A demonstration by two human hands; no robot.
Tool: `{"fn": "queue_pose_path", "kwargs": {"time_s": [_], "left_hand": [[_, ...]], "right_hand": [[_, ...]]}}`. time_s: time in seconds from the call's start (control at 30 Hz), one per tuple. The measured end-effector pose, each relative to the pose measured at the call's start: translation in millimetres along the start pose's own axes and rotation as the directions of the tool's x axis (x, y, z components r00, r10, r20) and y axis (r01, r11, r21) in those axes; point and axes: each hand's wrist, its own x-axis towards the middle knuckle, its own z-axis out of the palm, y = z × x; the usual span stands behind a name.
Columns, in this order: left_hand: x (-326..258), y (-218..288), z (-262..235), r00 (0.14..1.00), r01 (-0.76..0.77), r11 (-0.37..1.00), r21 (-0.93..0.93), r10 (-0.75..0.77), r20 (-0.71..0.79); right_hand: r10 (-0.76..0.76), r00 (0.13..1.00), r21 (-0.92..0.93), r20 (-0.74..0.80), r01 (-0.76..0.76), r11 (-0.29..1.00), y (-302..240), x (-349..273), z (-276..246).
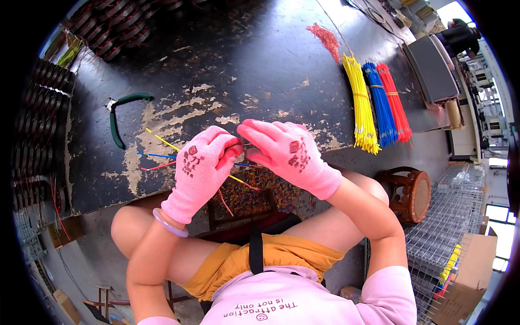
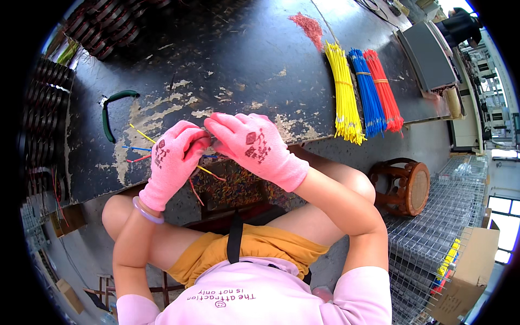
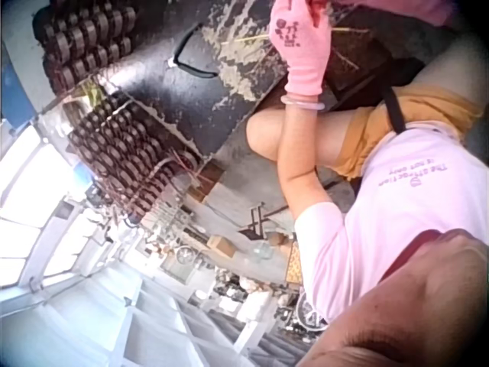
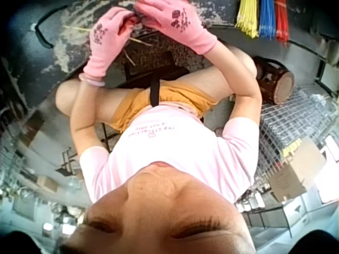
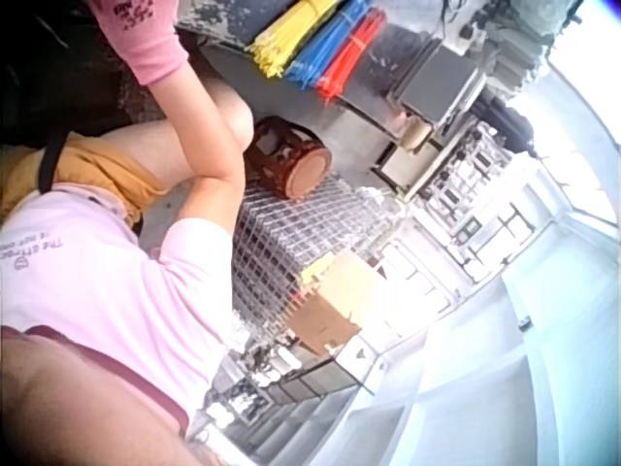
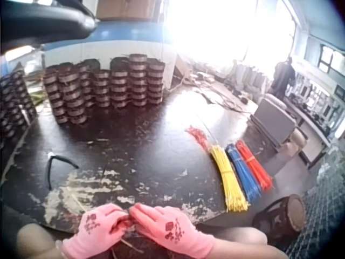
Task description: The person uses zip ties to bundle groups of colored wires together on a motor stator. They wrap the ties around the wires and secure them by hand, then trim the excess with pliers.
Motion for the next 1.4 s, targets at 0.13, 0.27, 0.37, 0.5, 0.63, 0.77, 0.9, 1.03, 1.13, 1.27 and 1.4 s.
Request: {"fn": "queue_pose_path", "kwargs": {"time_s": [0.13, 0.27, 0.37, 0.5, 0.63, 0.77, 0.9, 1.03, 1.13, 1.27, 1.4], "left_hand": [[3, 1, -1, 1.000, -0.001, 1.000, -0.003, 0.001, 0.024], [1, 0, -2, 1.000, 0.004, 1.000, -0.005, -0.004, 0.007], [0, 0, -3, 0.999, 0.004, 1.000, -0.017, -0.003, 0.033], [2, 2, -3, 0.999, 0.021, 1.000, -0.015, -0.021, 0.041], [2, -2, -3, 1.000, -0.010, 1.000, -0.007, 0.010, 0.028], [3, 0, -3, 0.999, -0.026, 0.999, -0.020, 0.027, 0.037], [2, 1, -5, 0.999, 0.021, 0.998, -0.055, -0.019, 0.048], [3, 2, -3, 0.998, 0.033, 0.998, -0.061, -0.031, 0.046], [2, 0, -3, 0.999, 0.037, 0.998, -0.050, -0.035, 0.040], [2, -1, -4, 0.998, 0.020, 0.999, -0.037, -0.018, 0.055], [3, 0, -4, 0.999, 0.003, 0.999, -0.048, -0.001, 0.051]], "right_hand": [[-0.056, 0.998, 0.120, 0.031, 0.052, 0.991, 17, 2, 13], [0.179, 0.502, 0.501, 0.846, -0.864, 0.053, 19, 20, -2], [0.261, 0.548, 0.423, 0.794, -0.808, 0.409, 11, 23, -20], [-0.030, 0.995, 0.177, 0.099, 0.012, 0.984, 9, 9, -8], [0.373, 0.793, 0.484, 0.482, -0.596, 0.641, 4, 17, -6], [0.444, 0.567, 0.534, 0.693, -0.819, 0.211, 19, 10, 7], [0.226, 0.967, 0.212, 0.115, -0.246, 0.946, 7, 5, -7], [0.056, 0.998, 0.084, 0.042, -0.059, 0.995, 11, -9, 9], [0.049, 0.999, 0.084, 0.020, -0.050, 0.995, 9, -5, 4], [-0.009, 0.999, -0.056, 0.038, 0.011, 0.998, 7, -8, 0], [0.229, 0.933, 0.349, 0.278, -0.320, 0.881, 15, -3, 8]]}}
